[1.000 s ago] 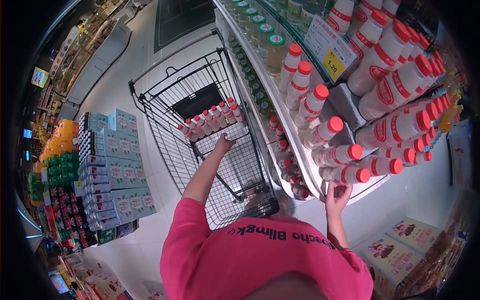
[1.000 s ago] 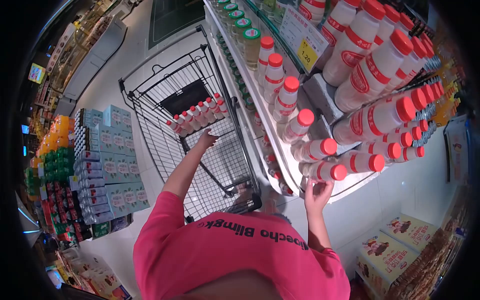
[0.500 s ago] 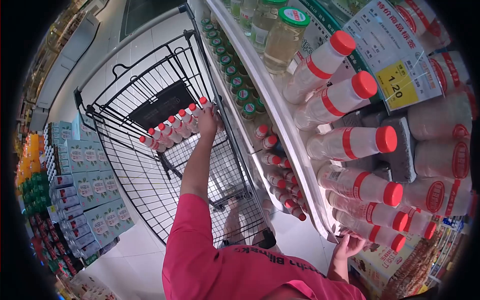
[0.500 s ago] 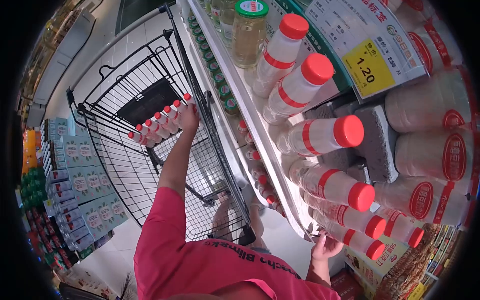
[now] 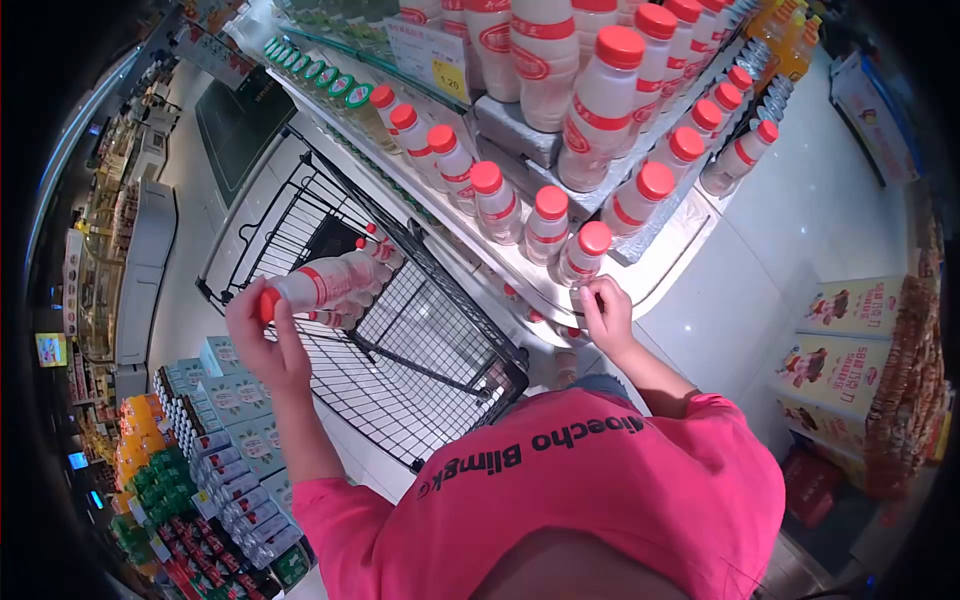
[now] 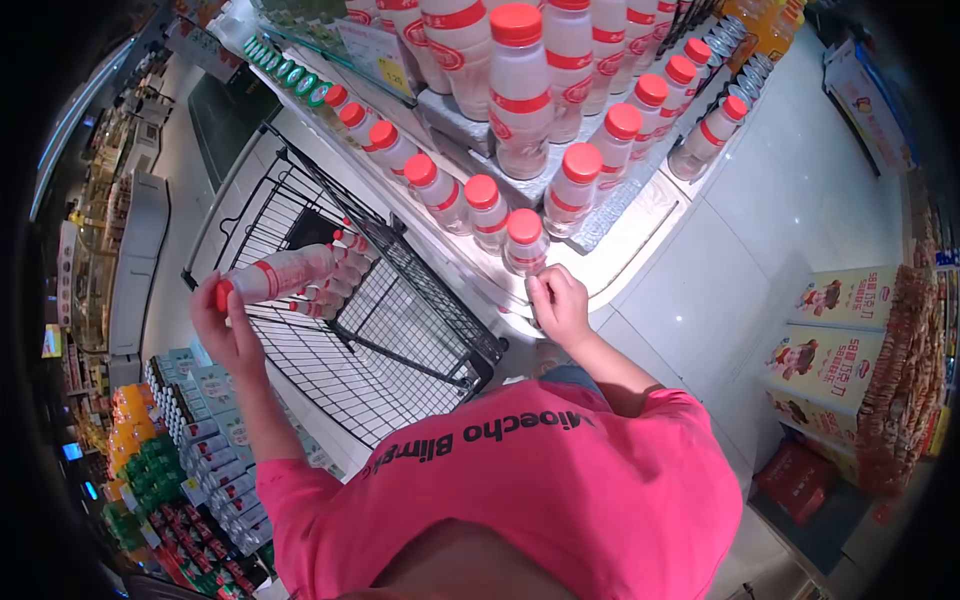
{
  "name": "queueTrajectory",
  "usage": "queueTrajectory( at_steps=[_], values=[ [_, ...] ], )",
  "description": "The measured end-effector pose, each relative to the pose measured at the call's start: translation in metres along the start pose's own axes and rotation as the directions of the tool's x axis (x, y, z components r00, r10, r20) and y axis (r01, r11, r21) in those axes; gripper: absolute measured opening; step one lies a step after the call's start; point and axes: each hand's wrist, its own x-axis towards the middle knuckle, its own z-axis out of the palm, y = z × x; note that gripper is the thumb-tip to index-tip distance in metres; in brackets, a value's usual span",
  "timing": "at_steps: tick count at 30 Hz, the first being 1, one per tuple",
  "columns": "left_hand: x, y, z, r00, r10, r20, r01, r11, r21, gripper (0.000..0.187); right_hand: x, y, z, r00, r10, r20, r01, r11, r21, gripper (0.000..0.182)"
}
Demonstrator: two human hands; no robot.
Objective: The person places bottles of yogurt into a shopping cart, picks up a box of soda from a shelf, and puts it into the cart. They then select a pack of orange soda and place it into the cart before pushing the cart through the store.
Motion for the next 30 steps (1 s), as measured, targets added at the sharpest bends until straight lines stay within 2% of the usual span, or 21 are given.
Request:
queueTrajectory(
  at_steps=[1,4,7,8,9,11,13,14,15,17,19,20,23,27,28,29,30],
  values=[
    [0.007,0.021,-0.011,0.996,0.007,-0.085,-0.018,0.991,-0.135,0.030,0.000,0.003,0.000,0.999,-0.042,0.002,0.042,0.999,0.035,0.011],
    [0.022,0.100,-0.019,0.999,-0.014,-0.033,-0.004,0.874,-0.485,0.031,-0.004,0.008,-0.010,0.989,-0.147,0.023,0.139,0.970,0.201,0.008],
    [0.015,0.171,0.006,0.967,0.100,0.234,0.053,0.820,-0.570,0.031,-0.015,-0.004,-0.040,0.999,-0.022,-0.049,0.040,0.919,0.393,0.005],
    [0.014,0.186,0.019,0.921,0.238,0.309,-0.046,0.853,-0.520,0.031,-0.022,-0.006,-0.053,0.997,0.073,-0.023,-0.050,0.851,0.523,0.005],
    [0.013,0.198,0.035,0.847,0.361,0.390,-0.151,0.867,-0.476,0.031,-0.026,-0.009,-0.065,0.992,0.119,-0.029,-0.077,0.792,0.605,0.008],
    [0.001,0.225,0.071,0.804,0.372,0.464,-0.107,0.858,-0.502,0.031,-0.027,-0.004,-0.088,0.994,-0.054,-0.099,0.085,0.937,0.338,0.021],
    [-0.006,0.238,0.108,0.798,0.427,0.426,-0.196,0.851,-0.486,0.031,-0.018,-0.018,-0.110,0.987,-0.157,0.044,0.150,0.980,0.128,0.031],
    [-0.011,0.240,0.124,0.806,0.388,0.447,-0.157,0.868,-0.471,0.030,-0.015,-0.022,-0.117,0.974,-0.191,0.124,0.190,0.982,0.022,0.037],
    [-0.016,0.241,0.138,0.813,0.346,0.469,-0.116,0.884,-0.452,0.029,-0.016,-0.009,-0.112,0.985,-0.127,0.117,0.127,0.992,0.013,0.044],
    [-0.020,0.244,0.157,0.802,0.326,0.500,-0.116,0.907,-0.406,0.029,-0.014,0.012,-0.100,0.994,-0.082,0.066,0.079,0.996,0.039,0.043],
    [-0.028,0.239,0.174,0.792,0.321,0.520,-0.142,0.924,-0.355,0.029,-0.013,0.019,-0.096,0.993,-0.044,0.108,0.045,0.999,-0.015,0.044],
    [-0.029,0.240,0.178,0.824,0.287,0.489,-0.146,0.941,-0.306,0.027,-0.012,0.018,-0.093,0.994,-0.034,0.108,0.036,0.999,-0.020,0.043],
    [-0.027,0.235,0.184,0.841,0.230,0.489,-0.087,0.951,-0.297,0.028,-0.013,0.019,-0.084,0.996,-0.006,0.087,0.008,1.000,-0.015,0.043],
    [-0.028,0.233,0.184,0.847,0.237,0.475,-0.120,0.957,-0.263,0.035,-0.012,0.023,-0.078,0.997,-0.005,0.080,0.007,1.000,-0.023,0.044],
    [-0.029,0.235,0.181,0.834,0.220,0.506,-0.080,0.956,-0.283,0.043,-0.011,0.026,-0.076,0.997,-0.003,0.079,0.004,1.000,-0.010,0.044],
    [-0.033,0.241,0.174,0.790,0.138,0.597,0.037,0.962,-0.271,0.053,-0.010,0.028,-0.075,0.997,-0.001,0.081,0.001,1.000,0.002,0.044],
    [-0.038,0.237,0.176,0.815,0.204,0.542,-0.062,0.961,-0.268,0.058,-0.009,0.028,-0.074,0.996,0.014,0.086,-0.012,1.000,-0.017,0.045]
  ],
)
